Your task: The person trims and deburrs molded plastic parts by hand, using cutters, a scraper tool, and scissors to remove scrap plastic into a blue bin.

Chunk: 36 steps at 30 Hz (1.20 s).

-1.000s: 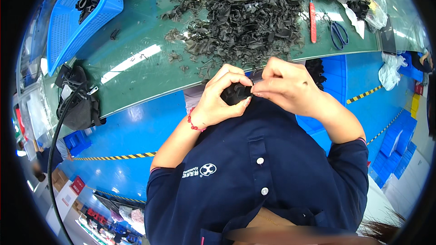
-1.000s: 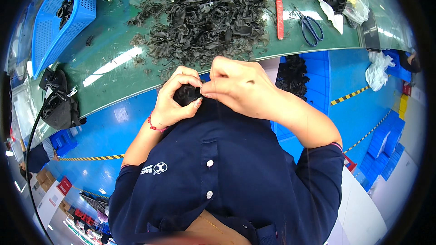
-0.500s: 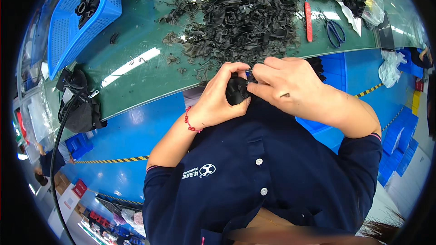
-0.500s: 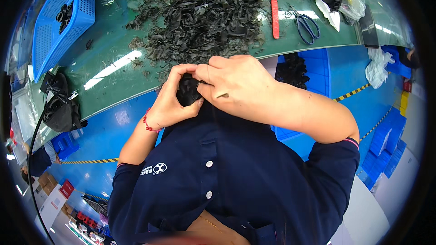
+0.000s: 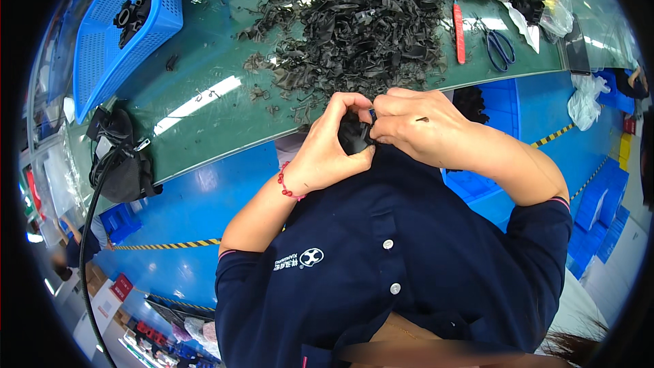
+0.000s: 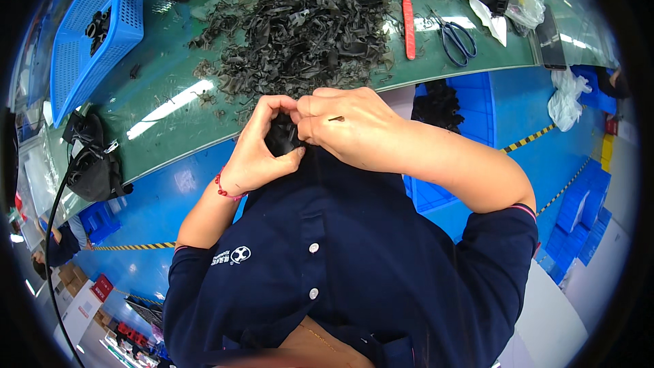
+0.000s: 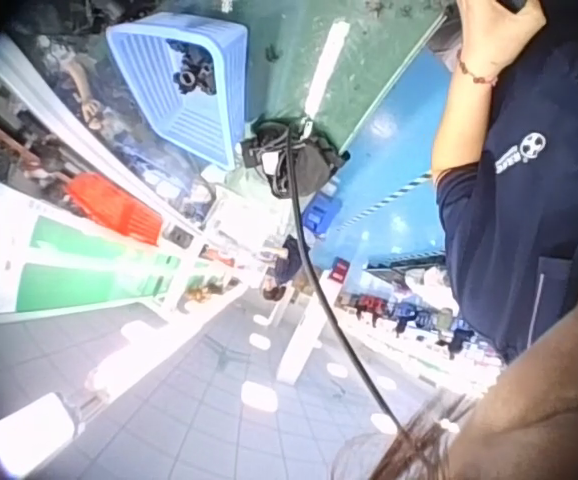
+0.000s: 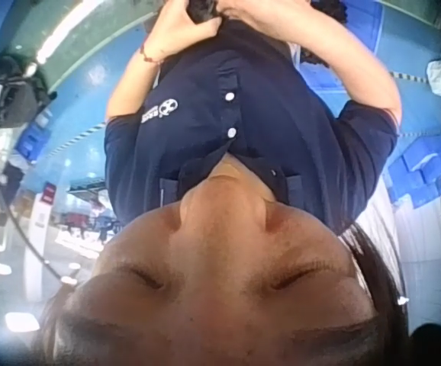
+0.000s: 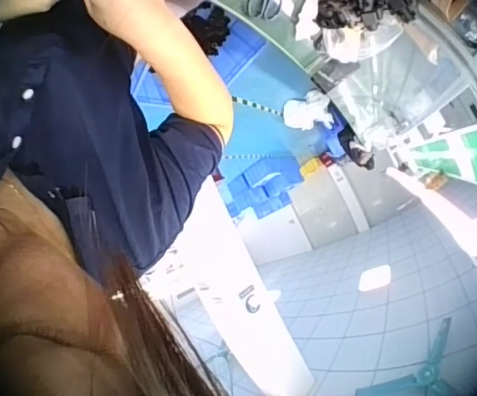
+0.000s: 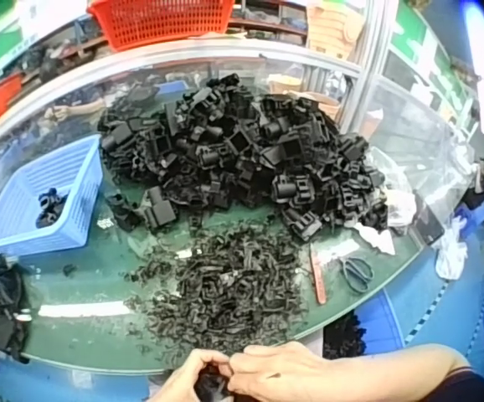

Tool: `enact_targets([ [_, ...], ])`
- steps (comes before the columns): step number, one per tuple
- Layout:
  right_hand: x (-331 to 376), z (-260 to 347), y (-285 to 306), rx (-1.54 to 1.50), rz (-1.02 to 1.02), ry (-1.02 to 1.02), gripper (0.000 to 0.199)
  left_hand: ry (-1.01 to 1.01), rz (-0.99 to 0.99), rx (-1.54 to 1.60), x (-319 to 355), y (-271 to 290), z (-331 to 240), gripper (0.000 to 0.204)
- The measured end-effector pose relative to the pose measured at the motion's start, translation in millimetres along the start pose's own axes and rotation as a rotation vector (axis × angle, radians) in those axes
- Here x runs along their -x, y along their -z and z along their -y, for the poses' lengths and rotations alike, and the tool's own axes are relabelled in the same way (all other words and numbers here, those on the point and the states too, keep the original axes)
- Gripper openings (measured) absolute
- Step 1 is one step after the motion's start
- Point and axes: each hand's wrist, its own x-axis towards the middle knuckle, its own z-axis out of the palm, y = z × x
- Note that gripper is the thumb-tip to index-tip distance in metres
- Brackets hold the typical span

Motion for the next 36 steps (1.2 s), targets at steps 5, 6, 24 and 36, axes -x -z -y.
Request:
enact_targets([
  [5,-0.6,8.7,-1.9,0.217,0.012,-0.076,0.008,-0.035,-0.093,0.026,-0.7,-0.2,8.7,0.05],
  [6,0.0,10.3,-4.2,0.217,0.012,-0.074,0.008,-0.036,-0.094,0.025,-0.4,-0.6,10.0,0.05],
  [24,15.9,10.0,2.4,-0.862,-0.258,-0.73,0.013,0.011,-0.113,0.349,7.2,-4.9,18.3,0.052],
  [36,20.7,5.0,-2.1,-1.3,-0.172,-0.919,0.021,0.163,-0.106,0.388,7.6,-0.1,11.8,0.047],
])
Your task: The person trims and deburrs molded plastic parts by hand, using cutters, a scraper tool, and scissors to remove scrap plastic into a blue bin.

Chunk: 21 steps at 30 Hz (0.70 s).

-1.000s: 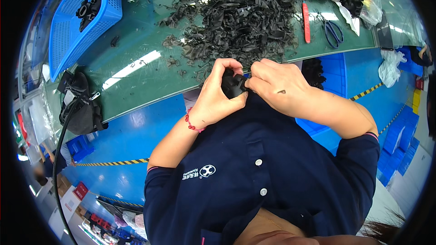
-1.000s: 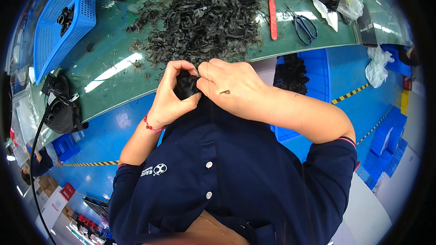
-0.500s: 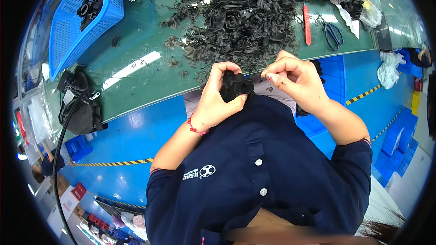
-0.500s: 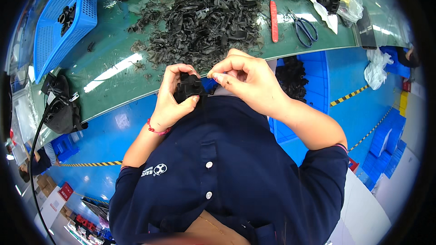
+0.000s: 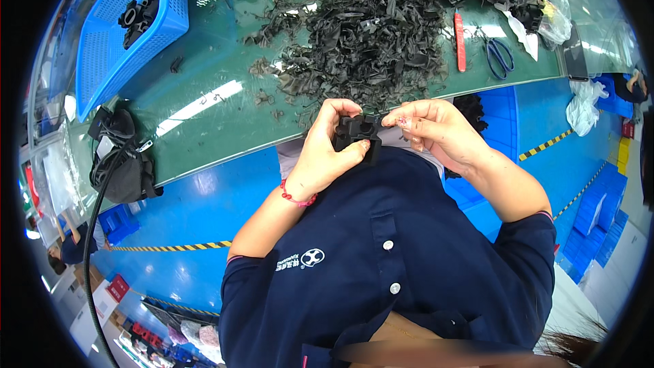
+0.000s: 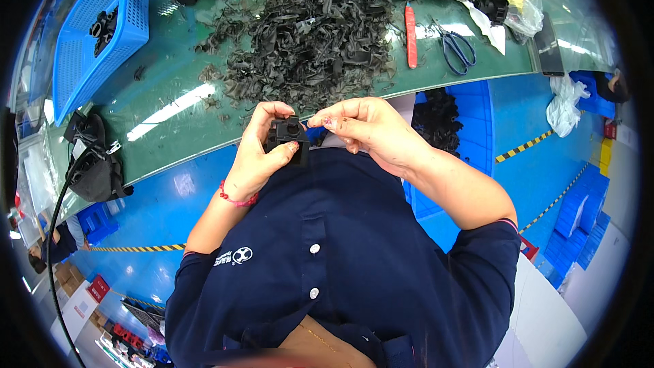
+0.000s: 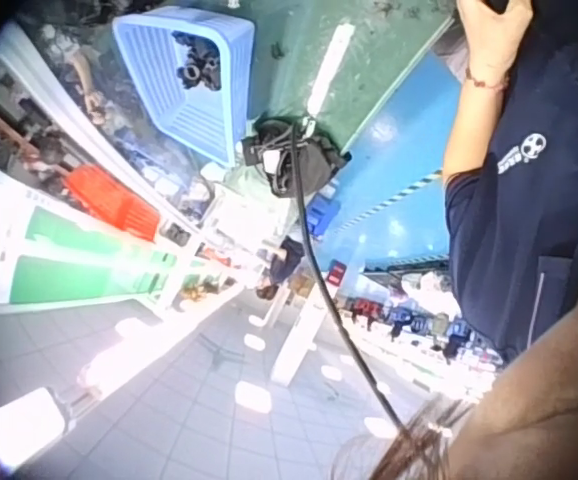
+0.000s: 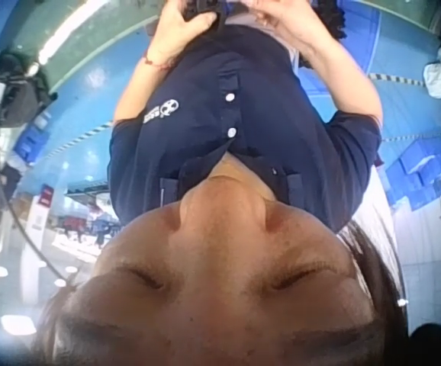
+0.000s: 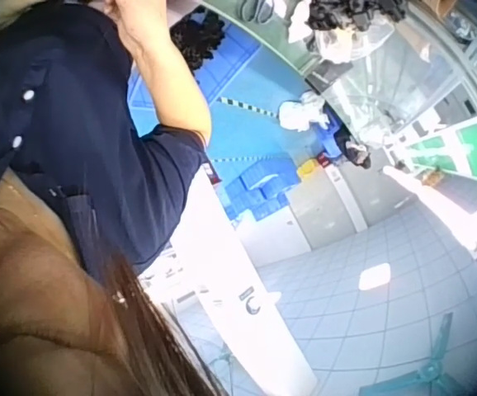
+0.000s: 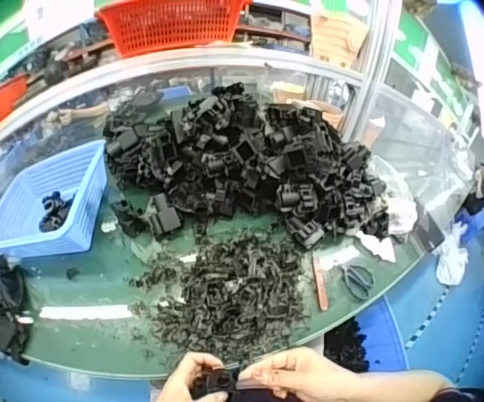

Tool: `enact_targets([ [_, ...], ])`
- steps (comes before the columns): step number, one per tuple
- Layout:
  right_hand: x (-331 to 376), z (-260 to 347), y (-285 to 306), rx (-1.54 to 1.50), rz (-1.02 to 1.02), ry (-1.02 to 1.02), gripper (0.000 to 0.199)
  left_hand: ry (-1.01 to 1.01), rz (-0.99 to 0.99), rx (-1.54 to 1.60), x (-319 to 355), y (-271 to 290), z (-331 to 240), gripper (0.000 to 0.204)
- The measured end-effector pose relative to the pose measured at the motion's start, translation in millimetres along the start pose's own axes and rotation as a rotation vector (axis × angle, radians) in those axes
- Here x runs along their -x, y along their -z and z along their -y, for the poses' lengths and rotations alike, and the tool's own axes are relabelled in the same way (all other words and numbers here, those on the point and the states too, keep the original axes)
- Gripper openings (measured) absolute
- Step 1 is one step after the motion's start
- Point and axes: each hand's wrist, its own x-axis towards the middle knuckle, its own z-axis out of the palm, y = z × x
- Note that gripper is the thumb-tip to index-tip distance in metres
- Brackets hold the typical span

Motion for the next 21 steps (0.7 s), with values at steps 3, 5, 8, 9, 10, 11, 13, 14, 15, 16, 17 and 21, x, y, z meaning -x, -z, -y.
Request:
enact_targets([
  [3,1.5,2.7,0.9,-0.029,0.02,-0.015,0.022,0.02,0.022,-0.021,0.1,2.2,-6.7,0.046],
  [5,2.5,6.1,0.3,-0.04,0.036,-0.012,0.022,0.033,0.058,0.073,0.2,3.9,-14.5,0.051],
  [8,2.9,15.3,-2.1,-0.083,0.038,-0.028,0.025,-0.003,0.106,0.154,-0.6,8.9,-27.5,0.063],
  [9,1.8,19.0,-3.4,-0.084,0.033,0.0,0.023,-0.026,0.14,0.215,-2.9,14.6,-26.2,0.068],
  [10,0.8,22.3,-4.6,-0.086,0.029,0.028,0.023,-0.038,0.139,0.209,-3.9,14.9,-29.5,0.068],
  [11,1.0,24.5,-6.4,-0.079,0.035,0.038,0.023,-0.054,0.114,0.277,-4.7,13.7,-33.6,0.068],
  [13,0.7,28.2,-10.9,-0.062,-0.029,0.177,0.017,-0.158,0.013,0.234,-8.6,10.8,-33.2,0.064],
  [14,-1.9,28.9,-9.7,-0.055,-0.022,0.186,0.017,-0.128,0.034,0.159,-9.8,12.9,-37.2,0.061],
  [15,-4.8,27.4,-6.6,-0.065,-0.005,0.256,0.017,-0.213,0.007,0.037,-12.6,12.7,-37.2,0.061],
  [16,-7.7,27.0,-5.1,-0.076,0.012,0.324,0.018,-0.296,-0.022,-0.085,-16.5,10.9,-34.5,0.061],
  [17,-10.2,28.7,-5.8,-0.085,0.019,0.347,0.02,-0.314,-0.073,-0.094,-18.1,8.5,-31.5,0.06],
  [21,-17.3,27.6,-2.4,-0.142,0.062,0.375,0.013,-0.323,-0.121,-0.07,-22.0,5.1,-30.3,0.058],
])
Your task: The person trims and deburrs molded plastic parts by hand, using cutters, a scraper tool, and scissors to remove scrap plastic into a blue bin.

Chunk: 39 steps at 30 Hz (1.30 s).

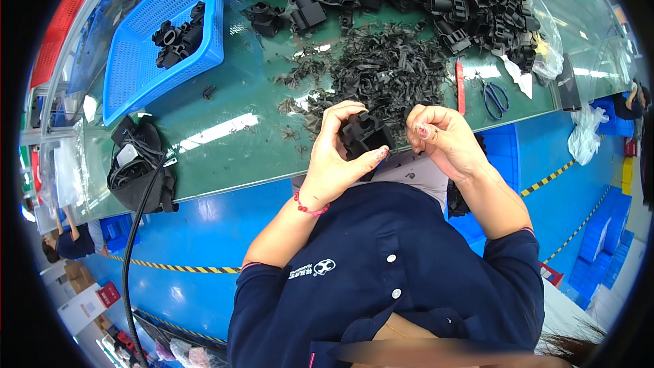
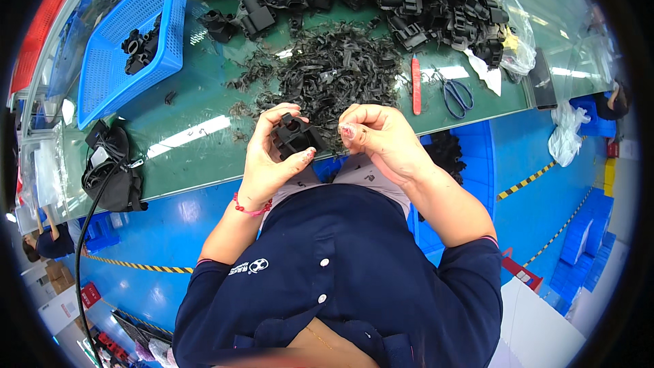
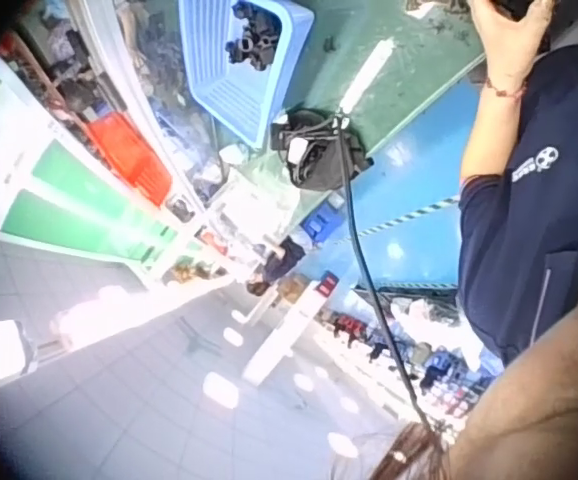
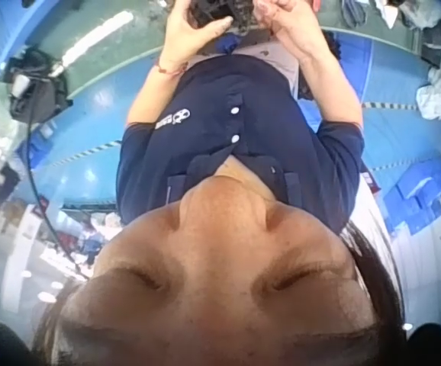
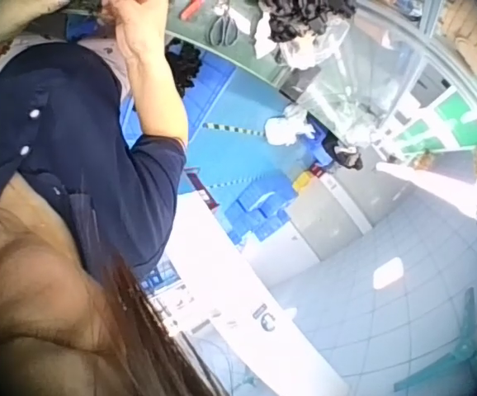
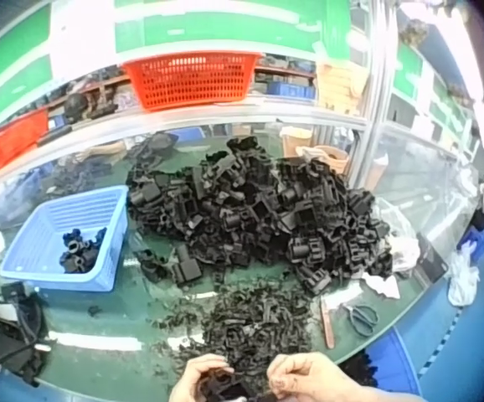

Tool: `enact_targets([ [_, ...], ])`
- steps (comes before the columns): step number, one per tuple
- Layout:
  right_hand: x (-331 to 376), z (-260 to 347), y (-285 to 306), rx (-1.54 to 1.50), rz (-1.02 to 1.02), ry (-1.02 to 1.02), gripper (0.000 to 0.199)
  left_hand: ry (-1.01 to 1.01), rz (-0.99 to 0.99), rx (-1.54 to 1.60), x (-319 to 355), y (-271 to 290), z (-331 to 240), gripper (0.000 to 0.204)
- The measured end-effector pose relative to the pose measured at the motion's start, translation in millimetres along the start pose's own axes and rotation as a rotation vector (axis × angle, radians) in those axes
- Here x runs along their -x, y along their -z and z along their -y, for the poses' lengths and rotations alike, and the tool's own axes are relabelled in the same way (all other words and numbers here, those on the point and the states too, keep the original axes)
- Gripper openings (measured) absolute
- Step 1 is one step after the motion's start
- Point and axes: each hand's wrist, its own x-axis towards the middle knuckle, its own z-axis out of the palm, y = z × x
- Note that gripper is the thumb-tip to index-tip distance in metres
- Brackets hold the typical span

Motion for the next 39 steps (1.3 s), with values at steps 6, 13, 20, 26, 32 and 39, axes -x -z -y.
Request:
enact_targets([
  [6,-5.4,0.0,-6.6,-0.041,-0.164,-0.057,0.033,0.091,-0.057,0.06,-3.9,-7.5,-10.4,0.064],
  [13,-8.3,0.4,-3.4,-0.087,-0.131,-0.047,0.046,0.168,-0.108,-0.078,-3.9,-5.7,-0.2,0.066],
  [20,-3.6,-2.1,-14.3,0.204,-0.203,0.087,0.016,0.187,-0.09,-0.183,-2.4,-7.4,0.2,0.068],
  [26,9.0,-11.1,-21.0,1.066,0.025,0.424,0.068,0.053,-0.146,0.068,-1.6,-15.2,10.6,0.091],
  [32,13.2,-31.5,-16.7,1.069,-0.085,0.517,0.076,0.035,0.104,0.124,17.0,-21.4,13.6,0.088],
  [39,37.1,-22.5,-11.0,1.045,0.079,0.228,0.072,0.083,0.06,-0.101,31.5,5.9,21.7,0.03],
])
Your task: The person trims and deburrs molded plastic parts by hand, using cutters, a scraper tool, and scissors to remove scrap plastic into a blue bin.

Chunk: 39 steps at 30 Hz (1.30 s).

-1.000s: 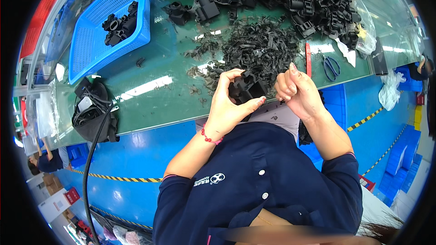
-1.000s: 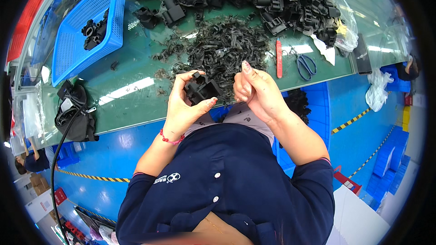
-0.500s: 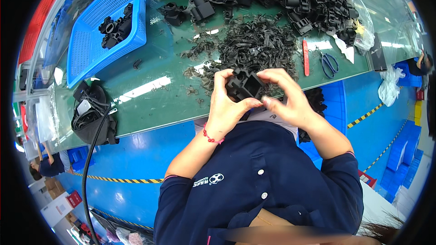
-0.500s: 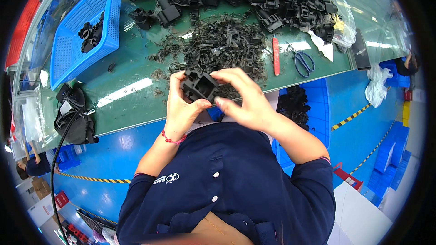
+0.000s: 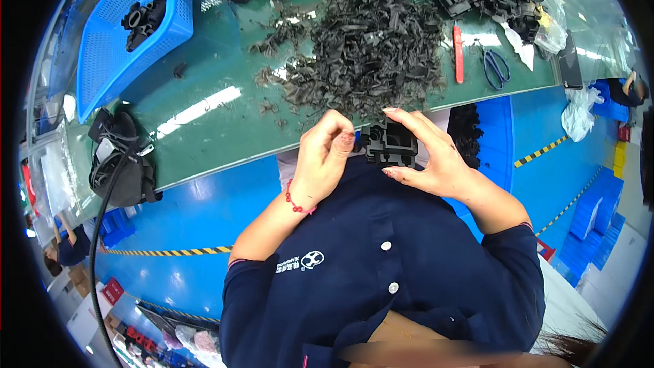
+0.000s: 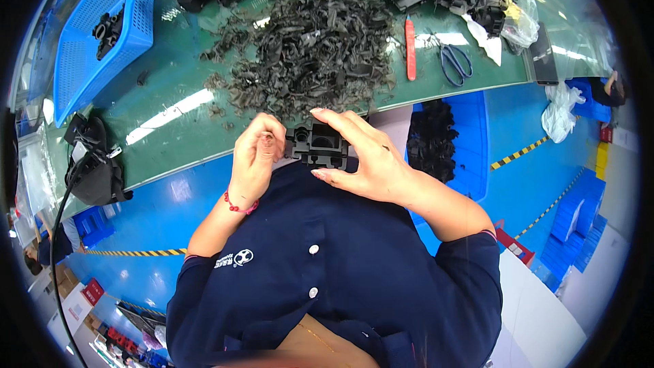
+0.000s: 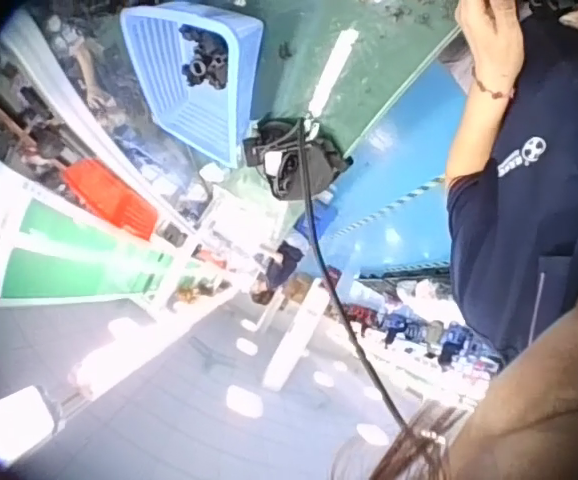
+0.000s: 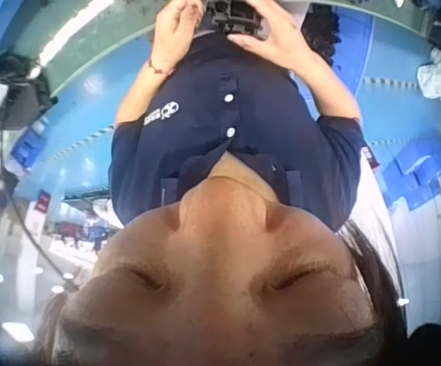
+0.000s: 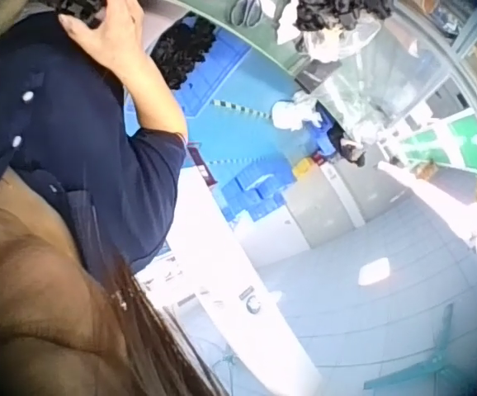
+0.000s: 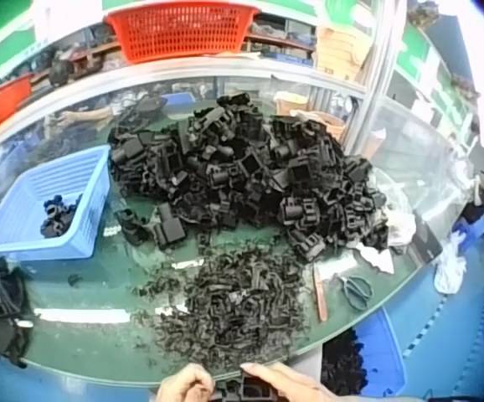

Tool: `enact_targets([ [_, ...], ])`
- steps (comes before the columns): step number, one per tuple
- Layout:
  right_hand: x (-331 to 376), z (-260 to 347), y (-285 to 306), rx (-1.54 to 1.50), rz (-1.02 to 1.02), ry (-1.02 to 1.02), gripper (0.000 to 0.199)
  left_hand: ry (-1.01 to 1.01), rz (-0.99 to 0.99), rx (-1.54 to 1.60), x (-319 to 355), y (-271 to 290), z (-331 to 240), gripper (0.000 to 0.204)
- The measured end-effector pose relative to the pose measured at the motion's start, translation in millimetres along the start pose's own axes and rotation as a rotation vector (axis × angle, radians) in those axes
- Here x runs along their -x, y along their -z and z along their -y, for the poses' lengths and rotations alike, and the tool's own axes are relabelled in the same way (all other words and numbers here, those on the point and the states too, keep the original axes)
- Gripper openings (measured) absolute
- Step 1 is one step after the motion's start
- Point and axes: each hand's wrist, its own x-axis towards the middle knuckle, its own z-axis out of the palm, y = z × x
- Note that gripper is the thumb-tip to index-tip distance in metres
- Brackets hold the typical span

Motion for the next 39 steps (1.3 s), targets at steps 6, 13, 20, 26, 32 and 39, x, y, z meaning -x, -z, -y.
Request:
enact_targets([
  [6,3.2,-7.0,-6.7,-0.027,0.083,-0.04,0.073,-0.008,-0.028,-0.152,-0.5,-13.0,-5.2,0.026],
  [13,6.6,-17.4,-12.8,-0.367,0.106,-0.163,0.069,0.067,-0.049,-0.01,4.1,-16.6,-0.9,0.024],
  [20,4.6,-24.7,-12.7,-0.63,0.174,-0.261,0.07,0.03,-0.057,0.091,4.6,-18.8,-3.1,0.022],
  [26,3.0,-30.3,-15.2,-0.853,0.184,-0.295,0.072,0.068,-0.038,0.159,7.2,-19.2,-0.1,0.023],
  [32,2.7,-36.4,-16.3,-0.898,0.195,-0.266,0.074,0.035,-0.042,0.1,6.3,-19.3,-3.9,0.021],
  [39,1.6,-40.6,-19.0,-0.938,0.198,-0.3,0.081,-0.047,-0.071,-0.021,4.0,-19.1,-9.1,0.02],
])
